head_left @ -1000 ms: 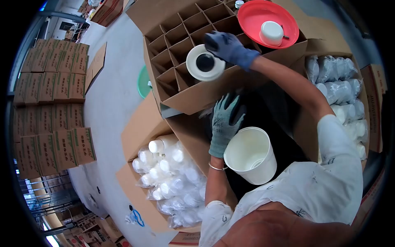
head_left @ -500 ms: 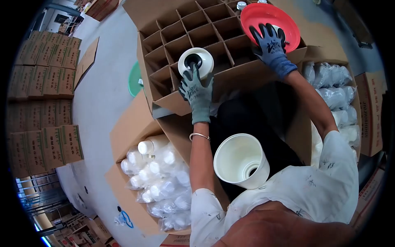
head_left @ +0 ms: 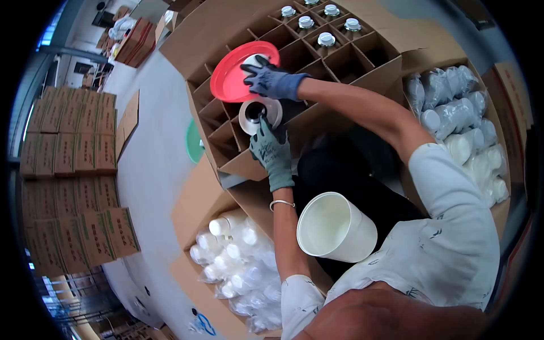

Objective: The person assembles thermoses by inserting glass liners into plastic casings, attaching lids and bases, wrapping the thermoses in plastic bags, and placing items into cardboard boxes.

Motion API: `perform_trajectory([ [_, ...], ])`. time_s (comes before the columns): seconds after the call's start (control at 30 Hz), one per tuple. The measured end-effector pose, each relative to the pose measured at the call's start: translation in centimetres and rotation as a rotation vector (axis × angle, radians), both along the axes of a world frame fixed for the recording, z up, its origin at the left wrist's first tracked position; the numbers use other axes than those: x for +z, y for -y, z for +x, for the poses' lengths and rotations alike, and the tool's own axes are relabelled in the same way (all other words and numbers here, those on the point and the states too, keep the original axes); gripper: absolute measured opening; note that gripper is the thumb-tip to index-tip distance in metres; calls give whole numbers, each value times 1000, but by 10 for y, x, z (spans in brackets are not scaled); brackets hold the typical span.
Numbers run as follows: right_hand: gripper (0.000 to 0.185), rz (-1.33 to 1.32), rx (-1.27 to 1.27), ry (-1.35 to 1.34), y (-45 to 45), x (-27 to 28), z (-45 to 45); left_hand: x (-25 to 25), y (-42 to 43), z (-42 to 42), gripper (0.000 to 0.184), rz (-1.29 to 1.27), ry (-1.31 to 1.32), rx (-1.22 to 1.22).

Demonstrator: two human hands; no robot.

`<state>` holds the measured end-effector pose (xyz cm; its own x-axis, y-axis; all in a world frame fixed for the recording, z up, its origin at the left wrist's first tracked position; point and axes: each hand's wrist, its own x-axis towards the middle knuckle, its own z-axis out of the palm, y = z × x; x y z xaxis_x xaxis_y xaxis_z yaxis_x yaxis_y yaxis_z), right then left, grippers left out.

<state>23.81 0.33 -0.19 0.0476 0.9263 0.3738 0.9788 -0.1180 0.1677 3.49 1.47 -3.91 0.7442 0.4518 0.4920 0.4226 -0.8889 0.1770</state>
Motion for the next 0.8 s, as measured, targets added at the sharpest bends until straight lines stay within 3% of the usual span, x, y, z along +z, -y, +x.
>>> perform_trajectory([
  [0.03, 17, -62, -23, 4, -8, 6, -1, 4, 2, -2, 63, 1, 7, -18],
  [0.07, 31, -153, -50, -4, -11, 10, 1, 9, 5, -3, 65, -28, -5, -28],
  [0.17, 46, 102, 149, -5, 13, 17, 12, 4, -1, -5, 64, -63, -33, -2],
  [0.2, 62, 75, 141, -48, 30, 24, 15, 0, -5, -4, 62, -72, -3, -14],
  [0.27, 66, 264, 34, -173, 59, 19, 34, 4, -5, -6, 61, -35, 46, -12],
  [0.37, 69, 360, -305, -237, 99, -20, 115, 12, 7, -6, 55, -4, 106, -27],
  [0.4, 70, 325, -517, -163, 109, -28, 129, 16, 12, -6, 54, -3, 77, -20],
  [0.43, 69, 99, -755, -374, 118, -23, 135, 18, 15, -4, 53, 1, 50, -14],
  [0.5, 61, 36, -553, -504, 132, -59, 174, 20, 19, -4, 56, 16, -73, -53],
  [0.63, 46, 35, -548, -595, 128, -54, 179, 22, 23, -10, 48, 3, 26, -65],
  [0.73, 52, 239, -568, -298, 134, -39, 161, 35, 24, -18, 36, 21, 281, -106],
  [0.8, 55, 330, -547, -142, 155, 1, 130, 40, 22, -22, 40, -65, 391, -235],
])
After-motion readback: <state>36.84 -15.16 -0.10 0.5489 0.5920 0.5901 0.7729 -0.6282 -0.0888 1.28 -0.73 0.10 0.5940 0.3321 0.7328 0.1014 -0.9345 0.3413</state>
